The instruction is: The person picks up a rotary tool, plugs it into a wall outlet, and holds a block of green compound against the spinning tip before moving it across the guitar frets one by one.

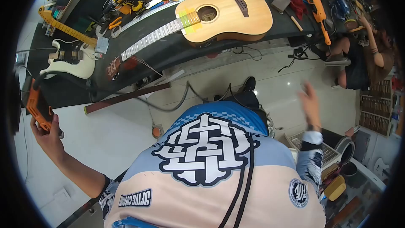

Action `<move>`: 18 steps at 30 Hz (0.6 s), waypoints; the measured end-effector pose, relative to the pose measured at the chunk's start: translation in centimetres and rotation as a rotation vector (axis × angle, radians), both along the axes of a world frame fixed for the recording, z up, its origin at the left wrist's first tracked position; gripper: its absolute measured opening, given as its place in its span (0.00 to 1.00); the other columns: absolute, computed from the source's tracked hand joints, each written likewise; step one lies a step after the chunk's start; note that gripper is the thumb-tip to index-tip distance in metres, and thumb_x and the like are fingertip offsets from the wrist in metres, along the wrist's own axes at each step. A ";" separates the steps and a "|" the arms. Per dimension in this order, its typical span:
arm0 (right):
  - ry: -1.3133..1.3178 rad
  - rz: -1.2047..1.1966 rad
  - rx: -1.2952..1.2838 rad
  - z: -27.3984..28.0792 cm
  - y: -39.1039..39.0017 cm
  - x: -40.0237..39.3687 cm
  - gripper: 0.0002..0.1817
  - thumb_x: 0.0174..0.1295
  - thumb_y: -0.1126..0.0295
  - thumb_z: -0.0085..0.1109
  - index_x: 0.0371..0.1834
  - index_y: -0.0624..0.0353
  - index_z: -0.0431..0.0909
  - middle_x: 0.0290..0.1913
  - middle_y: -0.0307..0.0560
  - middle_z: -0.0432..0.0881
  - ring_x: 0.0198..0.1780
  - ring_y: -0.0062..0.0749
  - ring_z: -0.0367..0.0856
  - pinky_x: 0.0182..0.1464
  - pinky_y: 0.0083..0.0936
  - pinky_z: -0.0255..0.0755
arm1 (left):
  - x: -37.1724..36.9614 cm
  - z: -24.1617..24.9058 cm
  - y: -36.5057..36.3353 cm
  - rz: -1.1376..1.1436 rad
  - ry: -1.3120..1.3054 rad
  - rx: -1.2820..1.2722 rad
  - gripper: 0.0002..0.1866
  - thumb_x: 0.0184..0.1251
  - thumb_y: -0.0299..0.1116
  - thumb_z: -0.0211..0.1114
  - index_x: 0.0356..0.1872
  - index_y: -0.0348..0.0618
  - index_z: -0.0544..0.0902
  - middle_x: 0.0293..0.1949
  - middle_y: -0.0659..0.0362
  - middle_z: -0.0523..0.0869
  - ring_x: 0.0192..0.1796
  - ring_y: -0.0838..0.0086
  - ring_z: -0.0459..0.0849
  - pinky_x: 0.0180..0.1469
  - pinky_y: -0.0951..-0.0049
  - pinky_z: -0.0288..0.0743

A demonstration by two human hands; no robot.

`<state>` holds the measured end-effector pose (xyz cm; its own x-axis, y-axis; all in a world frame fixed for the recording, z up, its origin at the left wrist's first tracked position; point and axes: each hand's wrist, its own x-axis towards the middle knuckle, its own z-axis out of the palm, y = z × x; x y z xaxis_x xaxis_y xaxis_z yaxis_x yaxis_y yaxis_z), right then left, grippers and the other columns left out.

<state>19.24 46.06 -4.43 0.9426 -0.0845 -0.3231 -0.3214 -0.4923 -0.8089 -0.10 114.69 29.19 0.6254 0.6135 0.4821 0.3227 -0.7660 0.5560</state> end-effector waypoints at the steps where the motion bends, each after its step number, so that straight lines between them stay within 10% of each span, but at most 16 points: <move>1: -0.091 0.334 0.066 3.6 8.6 1.1 0.37 0.62 0.68 0.65 0.77 0.55 0.65 0.76 0.56 0.67 0.78 0.47 0.63 0.78 0.39 0.55 | 0.4 0.7 -0.2 -0.007 -0.003 0.024 0.30 0.61 0.23 0.76 0.63 0.38 0.72 0.42 0.59 0.84 0.37 0.82 0.79 0.38 0.81 0.70; 4: -0.426 1.135 0.390 10.3 24.6 4.0 0.46 0.60 0.66 0.68 0.82 0.52 0.56 0.81 0.54 0.57 0.82 0.44 0.53 0.82 0.43 0.43 | 2.3 2.2 -1.3 -0.059 -0.053 0.073 0.29 0.63 0.25 0.76 0.63 0.36 0.72 0.45 0.55 0.84 0.44 0.78 0.83 0.45 0.79 0.73; 6: -0.473 1.410 0.442 10.9 29.3 4.2 0.35 0.64 0.67 0.66 0.76 0.55 0.67 0.73 0.55 0.72 0.73 0.42 0.71 0.75 0.39 0.60 | 3.9 3.0 -2.4 -0.097 -0.116 0.120 0.29 0.63 0.27 0.76 0.62 0.35 0.72 0.44 0.54 0.85 0.43 0.76 0.83 0.45 0.78 0.75; 9: 0.311 1.557 0.208 11.9 27.8 8.0 0.22 0.68 0.68 0.63 0.64 0.59 0.79 0.55 0.50 0.87 0.51 0.33 0.86 0.58 0.31 0.77 | 4.7 3.8 -1.5 -0.164 -0.195 0.145 0.31 0.63 0.29 0.77 0.62 0.32 0.71 0.48 0.52 0.85 0.45 0.75 0.84 0.48 0.77 0.76; 12: -0.202 1.039 0.280 6.5 19.6 9.7 0.12 0.70 0.67 0.64 0.52 0.59 0.86 0.31 0.40 0.88 0.29 0.19 0.81 0.36 0.23 0.76 | 2.9 3.4 0.3 -0.048 -0.221 0.107 0.32 0.63 0.32 0.78 0.62 0.30 0.71 0.49 0.52 0.85 0.45 0.75 0.83 0.48 0.77 0.76; 18: -0.340 0.215 -0.429 3.9 4.0 7.6 0.11 0.68 0.59 0.66 0.44 0.53 0.86 0.23 0.49 0.83 0.23 0.41 0.78 0.30 0.33 0.72 | 0.9 1.2 2.6 0.203 -0.235 -0.026 0.30 0.63 0.32 0.78 0.59 0.30 0.71 0.39 0.55 0.85 0.37 0.77 0.82 0.38 0.77 0.76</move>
<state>26.82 50.10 -0.50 0.9978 0.0632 0.0213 0.0642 -0.8239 -0.5631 0.76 117.24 30.39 0.3620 0.7287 0.5813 0.3284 -0.6833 0.6521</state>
